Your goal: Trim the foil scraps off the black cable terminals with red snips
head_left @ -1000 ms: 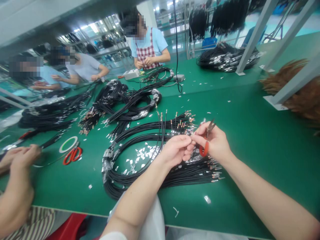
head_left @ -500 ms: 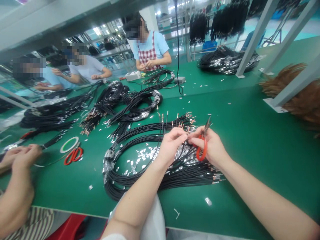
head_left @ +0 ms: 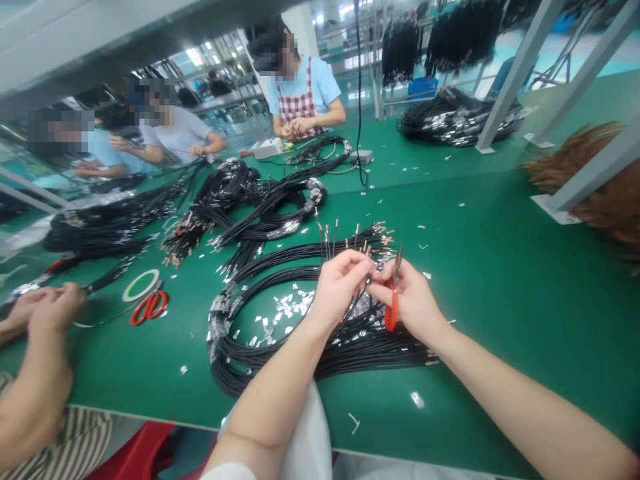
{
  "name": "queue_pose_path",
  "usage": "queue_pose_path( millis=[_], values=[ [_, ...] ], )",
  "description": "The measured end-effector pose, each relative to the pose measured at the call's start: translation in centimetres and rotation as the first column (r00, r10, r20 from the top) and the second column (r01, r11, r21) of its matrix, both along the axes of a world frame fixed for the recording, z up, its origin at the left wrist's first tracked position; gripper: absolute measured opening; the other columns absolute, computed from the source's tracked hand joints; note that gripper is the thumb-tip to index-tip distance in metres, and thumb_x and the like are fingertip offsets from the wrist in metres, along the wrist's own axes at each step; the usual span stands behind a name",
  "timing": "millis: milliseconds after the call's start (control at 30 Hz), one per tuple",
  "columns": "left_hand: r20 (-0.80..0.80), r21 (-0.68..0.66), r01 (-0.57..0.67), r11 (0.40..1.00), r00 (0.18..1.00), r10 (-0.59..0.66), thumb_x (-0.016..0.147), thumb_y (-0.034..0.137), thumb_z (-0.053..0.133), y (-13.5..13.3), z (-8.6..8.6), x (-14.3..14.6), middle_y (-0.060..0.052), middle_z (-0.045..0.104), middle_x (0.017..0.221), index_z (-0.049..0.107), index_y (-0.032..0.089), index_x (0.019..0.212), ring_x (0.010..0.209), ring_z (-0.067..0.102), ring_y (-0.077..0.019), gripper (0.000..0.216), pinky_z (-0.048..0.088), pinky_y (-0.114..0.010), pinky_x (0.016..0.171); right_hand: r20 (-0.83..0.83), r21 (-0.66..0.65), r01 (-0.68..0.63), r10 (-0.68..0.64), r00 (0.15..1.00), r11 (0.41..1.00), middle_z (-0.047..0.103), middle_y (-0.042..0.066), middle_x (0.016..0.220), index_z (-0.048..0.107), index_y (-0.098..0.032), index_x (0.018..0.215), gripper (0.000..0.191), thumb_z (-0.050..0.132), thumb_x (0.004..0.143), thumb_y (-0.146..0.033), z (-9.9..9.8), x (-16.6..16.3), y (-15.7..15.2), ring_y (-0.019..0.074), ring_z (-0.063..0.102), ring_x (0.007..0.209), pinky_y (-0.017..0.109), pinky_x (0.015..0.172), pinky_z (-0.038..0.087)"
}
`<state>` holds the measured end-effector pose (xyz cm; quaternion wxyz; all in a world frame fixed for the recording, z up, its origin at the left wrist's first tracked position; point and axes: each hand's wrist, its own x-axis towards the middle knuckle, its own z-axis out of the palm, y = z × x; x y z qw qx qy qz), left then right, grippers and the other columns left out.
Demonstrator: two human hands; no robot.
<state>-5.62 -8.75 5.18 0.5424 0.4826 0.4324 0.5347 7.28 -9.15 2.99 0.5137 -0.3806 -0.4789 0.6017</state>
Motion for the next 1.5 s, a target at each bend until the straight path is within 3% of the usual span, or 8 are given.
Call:
queue_pose_path(
  millis=[267, 433, 567, 633, 767, 933, 1367, 1500],
  values=[
    [-0.048, 0.009, 0.021, 1.000, 0.999, -0.021, 0.077, 0.030, 0.060, 0.2, -0.4, 0.3, -0.002, 0.062, 0.068, 0.053, 0.015, 0.067, 0.054, 0.043, -0.0076, 0.020, 0.034, -0.021, 0.052, 0.034, 0.006, 0.055, -0.055, 0.998, 0.998, 0.052, -0.005, 0.067, 0.043, -0.021, 0.069, 0.035, 0.076, 0.059, -0.027, -0.9, 0.2, 0.5, 0.0134, 0.055, 0.068, 0.029, 0.067, 0.045],
    [0.120, -0.091, 0.039, 0.995, 0.992, -0.028, 0.074, 0.029, 0.060, 0.3, -1.2, 0.9, -0.002, 0.060, 0.068, 0.052, 0.015, 0.064, 0.065, 0.050, -0.0099, 0.020, 0.038, -0.022, 0.063, 0.078, -0.007, 0.087, -0.086, 0.993, 0.996, 0.052, -0.006, 0.063, 0.044, -0.021, 0.068, 0.036, 0.077, 0.058, -0.031, -0.8, 0.7, 1.0, 0.0125, 0.056, 0.063, 0.027, 0.062, 0.045],
    [0.319, -0.201, 0.072, 0.977, 0.948, -0.004, 0.070, 0.031, 0.065, 0.3, -1.4, 1.1, 0.000, 0.055, 0.066, 0.047, 0.016, 0.065, 0.062, 0.053, -0.0102, 0.024, 0.042, -0.023, 0.061, 0.189, 0.026, -0.103, 0.096, 0.977, 0.994, 0.061, -0.002, 0.069, 0.056, -0.019, 0.075, 0.024, 0.071, 0.067, -0.037, 1.0, 2.1, 1.1, 0.0118, 0.058, 0.060, 0.026, 0.060, 0.048],
    [0.344, -0.200, 0.068, 0.977, 0.939, 0.005, 0.071, 0.032, 0.065, 0.3, -1.2, 1.1, 0.001, 0.054, 0.066, 0.046, 0.016, 0.067, 0.057, 0.051, -0.0092, 0.025, 0.039, -0.022, 0.054, 0.295, -0.008, -0.240, 0.231, 0.927, 0.971, 0.060, -0.003, 0.060, 0.061, -0.019, 0.077, 0.021, 0.066, 0.073, -0.039, 1.9, 2.8, 1.1, 0.0101, 0.055, 0.049, 0.024, 0.050, 0.045],
    [0.318, -0.137, -0.024, 0.990, 0.946, 0.067, 0.073, 0.030, 0.064, 0.0, -0.7, 1.1, 0.002, 0.052, 0.063, 0.048, 0.016, 0.068, 0.052, 0.044, -0.0059, 0.022, 0.031, -0.018, 0.047, 0.456, -0.093, -0.392, 0.389, 0.801, 0.915, 0.052, -0.004, 0.040, 0.051, -0.018, 0.051, 0.038, 0.058, 0.079, -0.042, 2.7, 3.6, 0.8, 0.0079, 0.046, 0.033, 0.020, 0.037, 0.038],
    [0.272, -0.102, -0.104, 0.989, 0.954, 0.128, 0.075, 0.028, 0.062, -0.1, -0.5, 1.1, 0.002, 0.053, 0.064, 0.050, 0.016, 0.069, 0.053, 0.043, -0.0053, 0.018, 0.030, -0.018, 0.048, 0.418, -0.116, -0.432, 0.439, 0.796, 0.894, 0.053, -0.004, 0.038, 0.052, -0.018, 0.051, 0.038, 0.056, 0.080, -0.042, 2.7, 3.5, 0.8, 0.0082, 0.047, 0.033, 0.020, 0.037, 0.038],
    [0.147, -0.029, -0.131, 0.991, 0.980, 0.134, 0.078, 0.032, 0.060, -0.2, -1.1, 1.3, 0.002, 0.052, 0.064, 0.053, 0.017, 0.070, 0.054, 0.041, -0.0062, 0.019, 0.030, -0.020, 0.051, 0.269, -0.121, -0.458, 0.474, 0.839, 0.880, 0.049, -0.005, 0.033, 0.061, -0.016, 0.064, 0.038, 0.052, 0.081, -0.049, 2.9, 3.5, 0.6, 0.0074, 0.041, 0.030, 0.022, 0.043, 0.040],
    [0.148, -0.019, -0.147, 0.989, 0.978, 0.148, 0.079, 0.030, 0.060, -0.3, -1.1, 1.3, 0.002, 0.052, 0.064, 0.053, 0.016, 0.070, 0.053, 0.041, -0.0057, 0.018, 0.030, -0.020, 0.051, 0.203, -0.123, -0.463, 0.479, 0.854, 0.878, 0.046, -0.006, 0.030, 0.061, -0.016, 0.066, 0.041, 0.050, 0.082, -0.052, 2.5, 3.3, 0.5, 0.0068, 0.034, 0.026, 0.021, 0.037, 0.032]
  ],
)
